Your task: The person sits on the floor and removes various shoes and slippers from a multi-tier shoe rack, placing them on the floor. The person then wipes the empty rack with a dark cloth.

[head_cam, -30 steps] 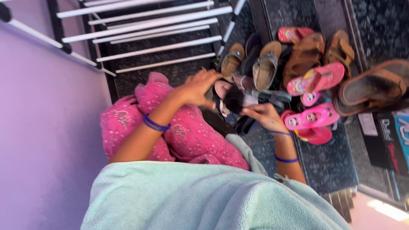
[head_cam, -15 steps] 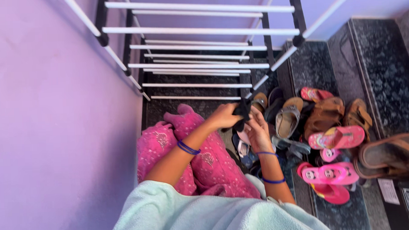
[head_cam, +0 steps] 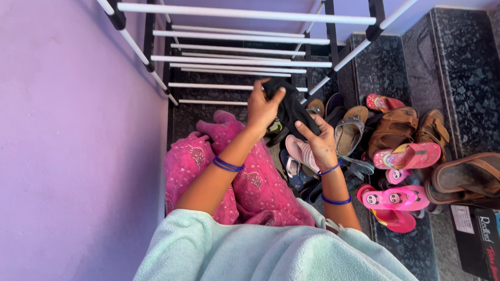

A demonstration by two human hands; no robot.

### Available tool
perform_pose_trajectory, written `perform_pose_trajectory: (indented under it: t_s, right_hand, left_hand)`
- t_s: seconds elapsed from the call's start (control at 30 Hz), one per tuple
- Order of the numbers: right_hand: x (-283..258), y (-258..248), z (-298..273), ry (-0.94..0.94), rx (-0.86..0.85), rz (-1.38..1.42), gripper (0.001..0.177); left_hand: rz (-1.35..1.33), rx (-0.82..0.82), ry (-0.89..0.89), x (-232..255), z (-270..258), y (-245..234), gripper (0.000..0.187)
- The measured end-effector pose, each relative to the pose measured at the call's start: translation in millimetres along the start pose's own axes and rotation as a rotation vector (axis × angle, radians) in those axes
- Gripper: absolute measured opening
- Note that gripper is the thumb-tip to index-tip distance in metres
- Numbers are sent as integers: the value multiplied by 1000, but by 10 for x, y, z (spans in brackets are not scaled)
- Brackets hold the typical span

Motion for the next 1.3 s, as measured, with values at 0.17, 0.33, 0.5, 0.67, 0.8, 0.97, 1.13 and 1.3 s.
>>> perform_pose_trajectory:
  t_s: [0.17,0.33,0.5,0.67,0.8,0.97,1.13,1.3]
  right_hand:
    - [-15,140,-5,-10,-168,-129,25]
    - [-326,202,-97,-331,-150,-475,23]
    - [-657,260,-244,-566,-178,-516,25]
    - [-475,60,-94,-277,-90,-408,21]
    - [-770,-38,-61,-397,19,-806,23]
    - [-1558,-116,154,-715,320,-1397,22]
    - [-2032,-240,1075,-735,484,-1860,42]
    - [-1887,-967,2521,-4,327,-1999,21]
  left_hand:
    - [237,4,-19,136,-57,-1,43]
    - [408,-56,168,25,-3,71,40]
    - [95,-682,-482,-910,-137,559,43]
    - [396,-697,-224,-509,-233,590,45]
    - [835,-530,-68,24,-314,433,42]
    - [961,-327,151,660,-239,323,38]
    - [1067,-93,340,1112,-81,138,39]
    - [1214,63,472,1441,245,-113,54]
Point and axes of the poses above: each hand's wrist, its own z-axis towards the middle knuckle, its own y-axis out of the palm, x = y × z, the point moved 9 cm from there along z, towards the middle knuckle, and after that the axes turned 13 degrees about -x, right-handed, at the moved point
